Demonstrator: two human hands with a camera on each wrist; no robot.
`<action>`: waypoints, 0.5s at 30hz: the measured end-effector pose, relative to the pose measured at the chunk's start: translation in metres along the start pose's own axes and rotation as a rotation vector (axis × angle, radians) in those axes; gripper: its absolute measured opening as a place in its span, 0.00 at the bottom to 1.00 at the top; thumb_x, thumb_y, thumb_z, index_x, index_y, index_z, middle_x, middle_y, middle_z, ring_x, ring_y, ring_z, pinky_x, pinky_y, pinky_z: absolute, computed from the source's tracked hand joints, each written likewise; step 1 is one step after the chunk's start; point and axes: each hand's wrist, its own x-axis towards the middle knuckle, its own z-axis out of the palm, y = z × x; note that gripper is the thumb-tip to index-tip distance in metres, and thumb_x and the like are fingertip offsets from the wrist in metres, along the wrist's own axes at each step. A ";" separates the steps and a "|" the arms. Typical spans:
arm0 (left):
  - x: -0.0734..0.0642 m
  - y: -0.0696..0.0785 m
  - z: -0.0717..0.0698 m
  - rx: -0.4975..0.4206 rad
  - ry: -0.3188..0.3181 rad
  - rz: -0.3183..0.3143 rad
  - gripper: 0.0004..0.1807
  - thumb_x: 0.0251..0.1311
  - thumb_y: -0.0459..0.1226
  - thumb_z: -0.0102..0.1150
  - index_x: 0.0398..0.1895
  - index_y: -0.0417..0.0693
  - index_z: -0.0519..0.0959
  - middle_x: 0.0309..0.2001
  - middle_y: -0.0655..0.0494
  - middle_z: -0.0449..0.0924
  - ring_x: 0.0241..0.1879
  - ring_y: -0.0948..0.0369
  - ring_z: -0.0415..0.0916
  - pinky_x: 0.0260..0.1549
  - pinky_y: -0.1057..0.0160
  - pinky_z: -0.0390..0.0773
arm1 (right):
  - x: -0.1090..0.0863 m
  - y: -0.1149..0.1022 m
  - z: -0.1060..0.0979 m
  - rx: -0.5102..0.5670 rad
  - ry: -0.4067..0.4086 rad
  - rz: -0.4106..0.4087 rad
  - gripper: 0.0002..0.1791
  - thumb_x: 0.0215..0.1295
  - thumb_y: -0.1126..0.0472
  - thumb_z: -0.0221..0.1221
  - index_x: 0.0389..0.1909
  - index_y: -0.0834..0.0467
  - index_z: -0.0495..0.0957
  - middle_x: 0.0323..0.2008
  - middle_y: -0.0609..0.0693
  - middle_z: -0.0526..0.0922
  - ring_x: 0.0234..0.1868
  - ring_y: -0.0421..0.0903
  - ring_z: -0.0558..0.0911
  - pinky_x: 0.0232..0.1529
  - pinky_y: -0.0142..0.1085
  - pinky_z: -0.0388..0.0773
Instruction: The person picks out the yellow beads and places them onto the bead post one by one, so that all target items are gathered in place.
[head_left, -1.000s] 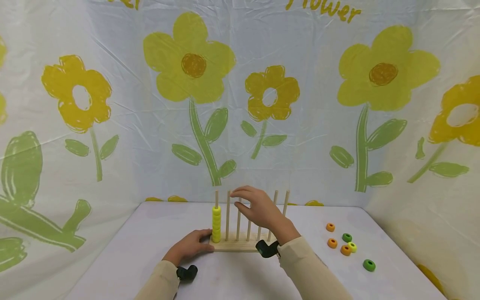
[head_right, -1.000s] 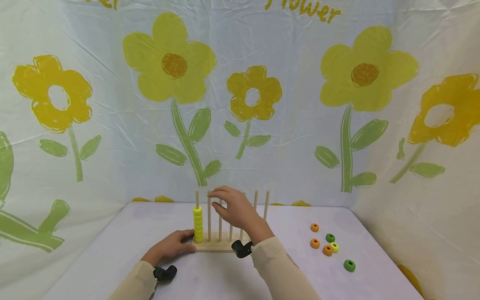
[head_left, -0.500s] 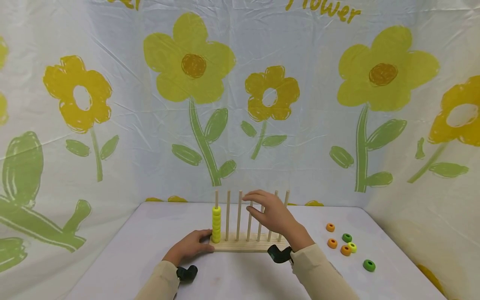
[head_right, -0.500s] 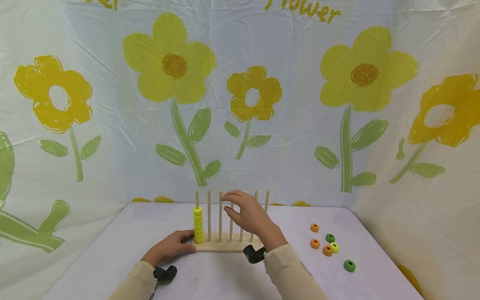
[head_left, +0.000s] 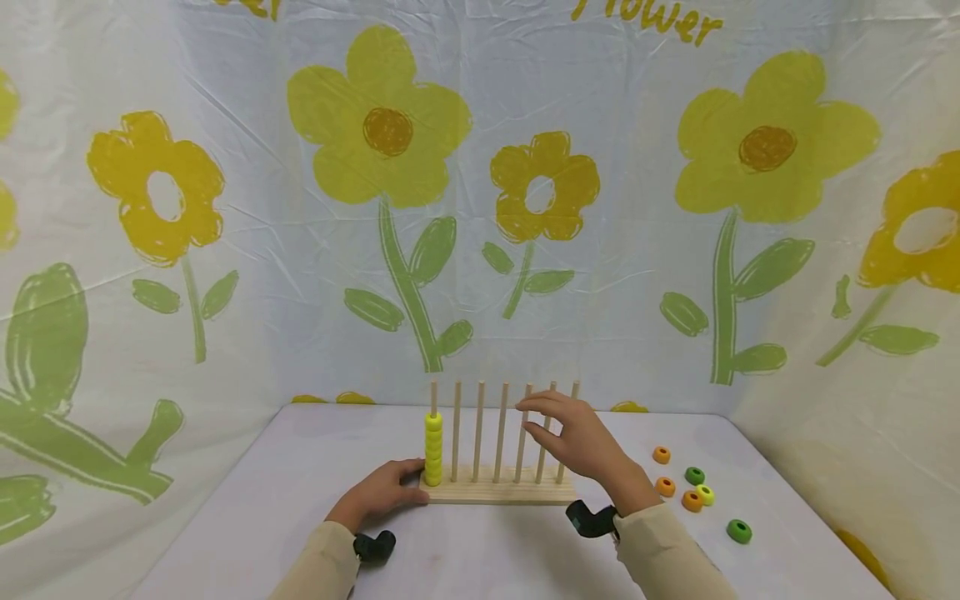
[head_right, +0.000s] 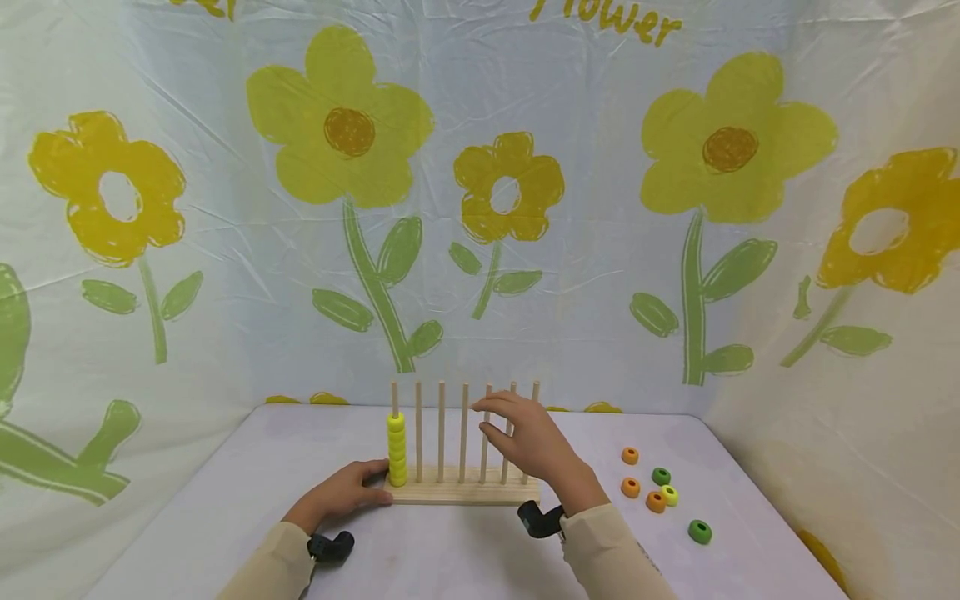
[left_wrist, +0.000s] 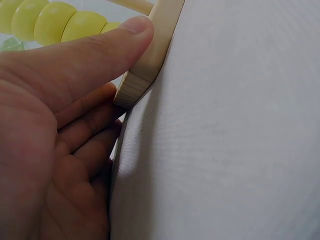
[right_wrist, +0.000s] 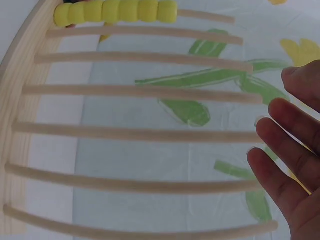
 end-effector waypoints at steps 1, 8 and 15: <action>0.000 0.001 0.000 -0.003 -0.001 -0.005 0.41 0.50 0.55 0.69 0.67 0.49 0.70 0.68 0.47 0.69 0.70 0.41 0.60 0.66 0.35 0.59 | -0.002 0.002 -0.001 -0.003 0.000 0.004 0.17 0.61 0.61 0.65 0.52 0.49 0.81 0.51 0.44 0.84 0.52 0.46 0.83 0.47 0.45 0.82; 0.000 0.001 0.000 -0.016 0.002 -0.013 0.41 0.50 0.54 0.70 0.67 0.49 0.70 0.68 0.47 0.69 0.70 0.42 0.59 0.67 0.36 0.58 | -0.017 0.015 -0.010 -0.028 0.004 0.037 0.17 0.61 0.61 0.65 0.52 0.48 0.81 0.50 0.44 0.84 0.51 0.46 0.83 0.46 0.44 0.83; -0.001 0.001 0.000 -0.009 0.002 -0.020 0.41 0.50 0.55 0.69 0.67 0.50 0.70 0.68 0.47 0.69 0.70 0.42 0.59 0.66 0.36 0.59 | -0.031 0.029 -0.020 -0.049 0.030 0.066 0.17 0.60 0.61 0.66 0.51 0.49 0.82 0.49 0.44 0.84 0.44 0.46 0.85 0.42 0.41 0.84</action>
